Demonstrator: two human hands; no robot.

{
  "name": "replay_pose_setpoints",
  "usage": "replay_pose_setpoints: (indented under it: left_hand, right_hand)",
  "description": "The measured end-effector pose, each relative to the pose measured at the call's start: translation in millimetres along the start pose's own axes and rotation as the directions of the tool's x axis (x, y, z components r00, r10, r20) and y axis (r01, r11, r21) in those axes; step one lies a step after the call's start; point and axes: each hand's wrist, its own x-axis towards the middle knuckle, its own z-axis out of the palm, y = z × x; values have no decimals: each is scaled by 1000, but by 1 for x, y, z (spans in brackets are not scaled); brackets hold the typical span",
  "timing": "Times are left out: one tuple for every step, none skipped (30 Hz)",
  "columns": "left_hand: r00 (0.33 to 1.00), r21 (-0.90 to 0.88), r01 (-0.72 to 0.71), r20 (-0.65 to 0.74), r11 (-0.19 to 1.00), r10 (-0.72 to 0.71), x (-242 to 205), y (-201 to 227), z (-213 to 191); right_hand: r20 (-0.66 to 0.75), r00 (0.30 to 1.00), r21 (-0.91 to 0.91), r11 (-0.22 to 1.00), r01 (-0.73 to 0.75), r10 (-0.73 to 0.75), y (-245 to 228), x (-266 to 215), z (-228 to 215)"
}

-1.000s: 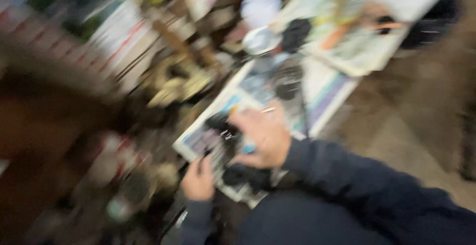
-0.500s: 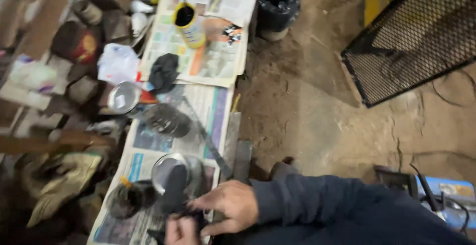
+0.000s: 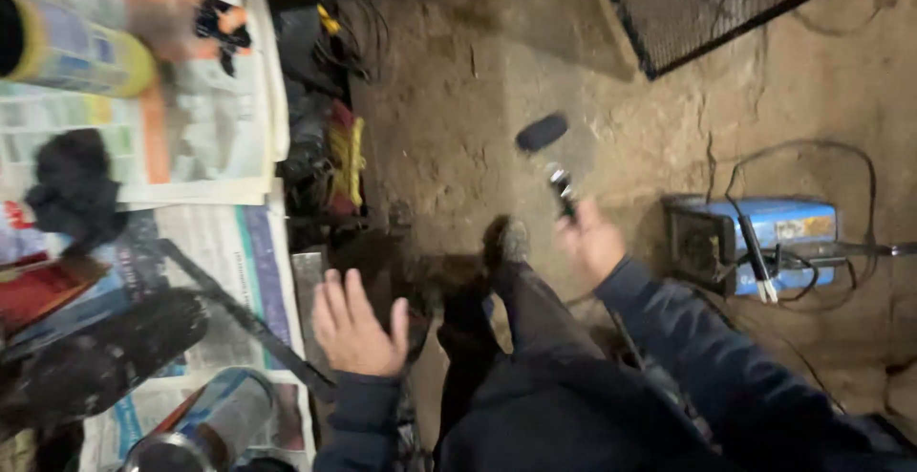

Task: Applying black paint to small metal components and testing a paint roller on a newspaper.

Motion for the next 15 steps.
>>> replay_pose_setpoints:
  left_hand:
    - [1000, 5, 8, 29, 1000, -8, 0, -4, 3]
    - [998, 86, 2, 70, 996, -8, -1, -7, 6]
    - [994, 166, -9, 111, 986, -9, -1, -11, 7]
    - [991, 172, -1, 131, 985, -22, -4, -14, 11]
    - [993, 187, -21, 114, 982, 0, -8, -17, 13]
    - [995, 202, -39, 94, 979, 21, -10, -19, 16]
    - [994, 208, -29, 109, 978, 6, -12, -19, 18]
    - [996, 244, -36, 87, 969, 15, -11, -20, 21]
    - [997, 280, -43, 66, 959, 26, -11, -22, 23]
    - [997, 281, -40, 73, 959, 20, -14, -22, 29]
    - [994, 258, -81, 99, 963, 57, -16, -22, 34]
    - [987, 232, -124, 127, 965, 96, -20, -23, 40]
    - [986, 232, -123, 139, 965, 93, -27, -27, 40]
    - [983, 190, -89, 175, 978, 55, -32, -31, 42]
    - [977, 150, -51, 212, 987, 19, -37, -35, 47]
  right_hand:
    - [10, 1000, -2, 1000, -29, 29, -10, 14, -17]
    - [-92, 989, -455, 888, 58, -112, -20, 31, -33]
    - [-99, 953, -813, 575, 88, -287, -30, 48, -48]
    - [-85, 960, -814, 575, 89, -268, -28, 64, -54]
    - [-93, 966, -838, 542, 55, -242, -26, 79, -60]
    - [-101, 970, -862, 506, 27, -222, -26, 98, -67]
    - [-85, 974, -863, 503, 32, -209, -21, 112, -68]
    - [-82, 966, -881, 471, 46, -247, -16, 129, -67]
    - [-77, 955, -897, 438, 58, -285, -11, 145, -67]
    - [-71, 958, -898, 436, 60, -278, -19, 165, -63]
    - [-4, 955, -913, 391, 118, -298, -25, 185, -59]
    - [61, 949, -922, 346, 172, -309, -30, 203, -55]
    - [65, 952, -922, 347, 171, -298, -41, 224, -51]
    - [13, 947, -916, 375, 140, -320, -52, 249, -45]
    - [-39, 940, -908, 404, 108, -340, -61, 276, -39]
